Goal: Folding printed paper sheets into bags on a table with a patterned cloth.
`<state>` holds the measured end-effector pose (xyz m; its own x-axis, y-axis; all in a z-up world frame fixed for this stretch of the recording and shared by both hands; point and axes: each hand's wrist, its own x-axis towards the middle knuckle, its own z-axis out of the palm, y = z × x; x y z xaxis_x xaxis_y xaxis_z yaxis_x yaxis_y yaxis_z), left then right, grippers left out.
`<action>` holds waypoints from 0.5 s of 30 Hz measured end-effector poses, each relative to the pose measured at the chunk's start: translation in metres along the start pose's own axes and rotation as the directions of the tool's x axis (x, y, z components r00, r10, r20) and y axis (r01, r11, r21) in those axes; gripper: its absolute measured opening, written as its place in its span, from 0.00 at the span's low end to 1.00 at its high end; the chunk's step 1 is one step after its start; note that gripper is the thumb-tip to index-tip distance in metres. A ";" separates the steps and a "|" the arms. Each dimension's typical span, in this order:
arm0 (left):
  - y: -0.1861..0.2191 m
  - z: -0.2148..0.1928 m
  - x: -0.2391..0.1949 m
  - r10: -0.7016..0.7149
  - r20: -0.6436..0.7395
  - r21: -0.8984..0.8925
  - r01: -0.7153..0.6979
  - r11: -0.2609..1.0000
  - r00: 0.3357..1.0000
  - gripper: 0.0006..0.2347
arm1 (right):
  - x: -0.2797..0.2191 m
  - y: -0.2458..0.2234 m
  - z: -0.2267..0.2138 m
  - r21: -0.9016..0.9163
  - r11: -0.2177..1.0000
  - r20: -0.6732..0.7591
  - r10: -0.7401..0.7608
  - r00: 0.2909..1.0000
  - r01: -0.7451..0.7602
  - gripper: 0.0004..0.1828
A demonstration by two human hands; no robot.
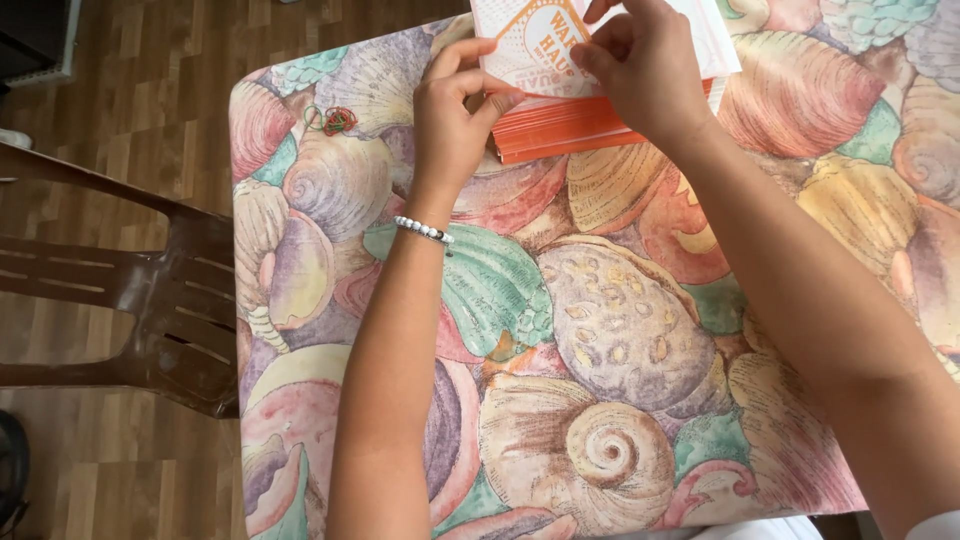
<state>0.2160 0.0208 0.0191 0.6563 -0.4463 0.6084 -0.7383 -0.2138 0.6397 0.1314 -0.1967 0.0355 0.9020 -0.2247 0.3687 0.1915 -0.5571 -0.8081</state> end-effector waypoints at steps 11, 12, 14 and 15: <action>0.004 0.004 -0.002 0.016 -0.061 -0.099 -0.022 0.995 0.998 0.16 | -0.002 -0.003 -0.001 -0.174 0.925 0.236 -0.293 0.926 0.337 0.05; 0.006 0.003 -0.003 -0.004 -0.092 -0.120 -0.007 0.993 0.996 0.19 | 0.000 0.003 0.001 -0.150 0.945 0.198 -0.259 0.945 0.290 0.04; 0.004 0.001 -0.002 -0.024 -0.123 -0.143 0.007 0.990 0.992 0.23 | 0.001 0.005 0.000 -0.125 0.962 0.161 -0.223 0.961 0.244 0.08; -0.001 0.000 -0.003 -0.032 -0.131 -0.092 0.020 0.996 0.991 0.23 | 0.000 0.001 -0.001 -0.116 0.972 0.142 -0.186 0.972 0.203 0.10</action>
<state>0.2146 0.0218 0.0169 0.6942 -0.3213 0.6441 -0.7078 -0.1416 0.6921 0.1316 -0.1983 0.0350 0.8964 -0.0009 0.4433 0.3243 -0.6803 -0.6573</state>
